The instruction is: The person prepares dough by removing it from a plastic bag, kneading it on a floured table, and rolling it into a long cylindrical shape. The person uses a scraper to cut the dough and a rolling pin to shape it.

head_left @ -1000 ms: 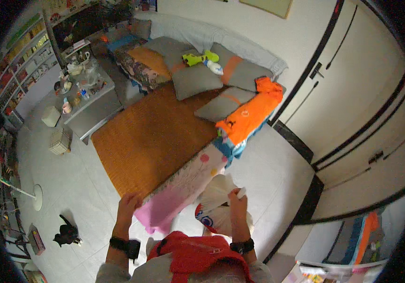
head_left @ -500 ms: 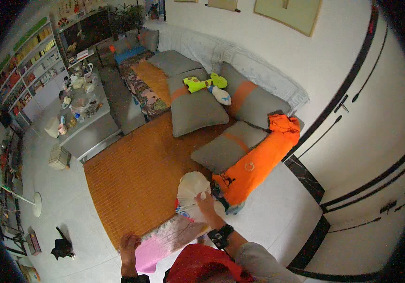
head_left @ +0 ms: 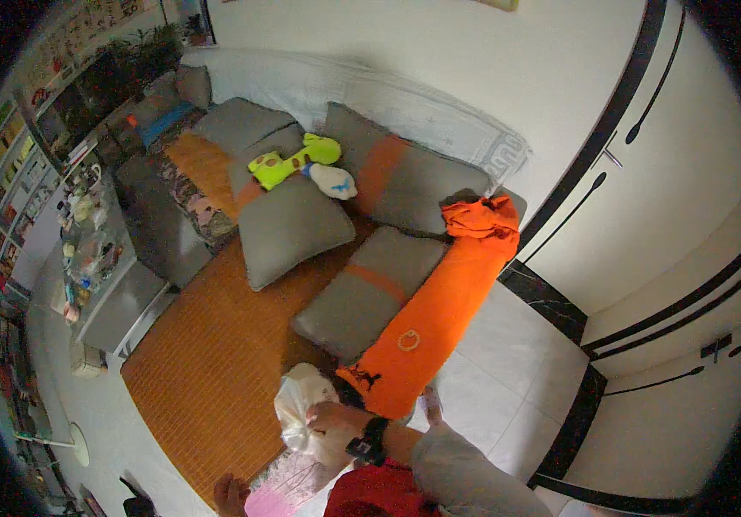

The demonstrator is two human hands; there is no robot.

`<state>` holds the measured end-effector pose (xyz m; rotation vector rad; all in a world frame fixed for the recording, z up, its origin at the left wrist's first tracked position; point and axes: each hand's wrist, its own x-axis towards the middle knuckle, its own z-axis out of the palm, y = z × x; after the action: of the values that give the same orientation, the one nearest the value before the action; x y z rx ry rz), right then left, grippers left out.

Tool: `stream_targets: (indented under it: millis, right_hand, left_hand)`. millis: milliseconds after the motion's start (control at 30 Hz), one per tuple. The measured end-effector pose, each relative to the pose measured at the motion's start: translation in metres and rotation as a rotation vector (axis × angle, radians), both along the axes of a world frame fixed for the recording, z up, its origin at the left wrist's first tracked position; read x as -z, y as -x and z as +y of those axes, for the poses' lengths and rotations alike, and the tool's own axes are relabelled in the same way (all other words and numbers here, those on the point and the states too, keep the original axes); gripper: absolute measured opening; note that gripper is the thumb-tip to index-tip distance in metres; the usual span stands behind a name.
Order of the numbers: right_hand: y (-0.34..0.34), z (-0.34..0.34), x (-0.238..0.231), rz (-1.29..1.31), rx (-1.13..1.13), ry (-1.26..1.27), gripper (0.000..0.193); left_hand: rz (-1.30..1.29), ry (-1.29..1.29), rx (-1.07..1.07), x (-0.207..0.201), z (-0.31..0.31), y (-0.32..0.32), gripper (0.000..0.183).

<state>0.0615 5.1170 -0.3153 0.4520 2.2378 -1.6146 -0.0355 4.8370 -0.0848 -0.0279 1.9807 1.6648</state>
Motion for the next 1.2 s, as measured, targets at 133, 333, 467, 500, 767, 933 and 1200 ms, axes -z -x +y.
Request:
stream_targets:
  millis: [133, 333, 467, 500, 767, 933, 1200]
  right_hand:
    - [-0.072, 0.166, -0.056, 0.194, 0.444, -0.086, 0.030]
    - [-0.241, 0.441, -0.114, 0.374, 1.321, -0.694, 0.029]
    - [-0.269, 0.541, -0.119, 0.314, 1.257, -1.028, 0.029]
    - [-0.265, 0.556, -0.116, 0.350, 1.157, -1.135, 0.030]
    - [-0.264, 0.600, -0.125, -0.010, 0.868, -0.902, 0.035]
    - [-0.259, 0.580, -0.200, 0.482, 0.769, -0.621, 0.028]
    - [-0.182, 0.409, -0.393, 0.617, 0.427, -0.257, 0.032]
  left_hand:
    - [0.014, 0.044, -0.002, 0.003, 0.059, -0.026, 0.022]
    - [0.018, 0.075, 0.032, -0.003, 0.178, -0.079, 0.023]
    - [0.033, 0.074, 0.093, -0.008, 0.240, -0.105, 0.024]
    - [0.045, 0.071, 0.106, -0.012, 0.248, -0.111, 0.025]
    - [-0.005, 0.204, 0.089, -0.035, 0.295, -0.131, 0.027]
    - [0.053, 0.156, 0.213, -0.040, 0.318, -0.141, 0.021]
    - [0.469, 0.037, 0.623, -0.069, 0.315, -0.114, 0.060]
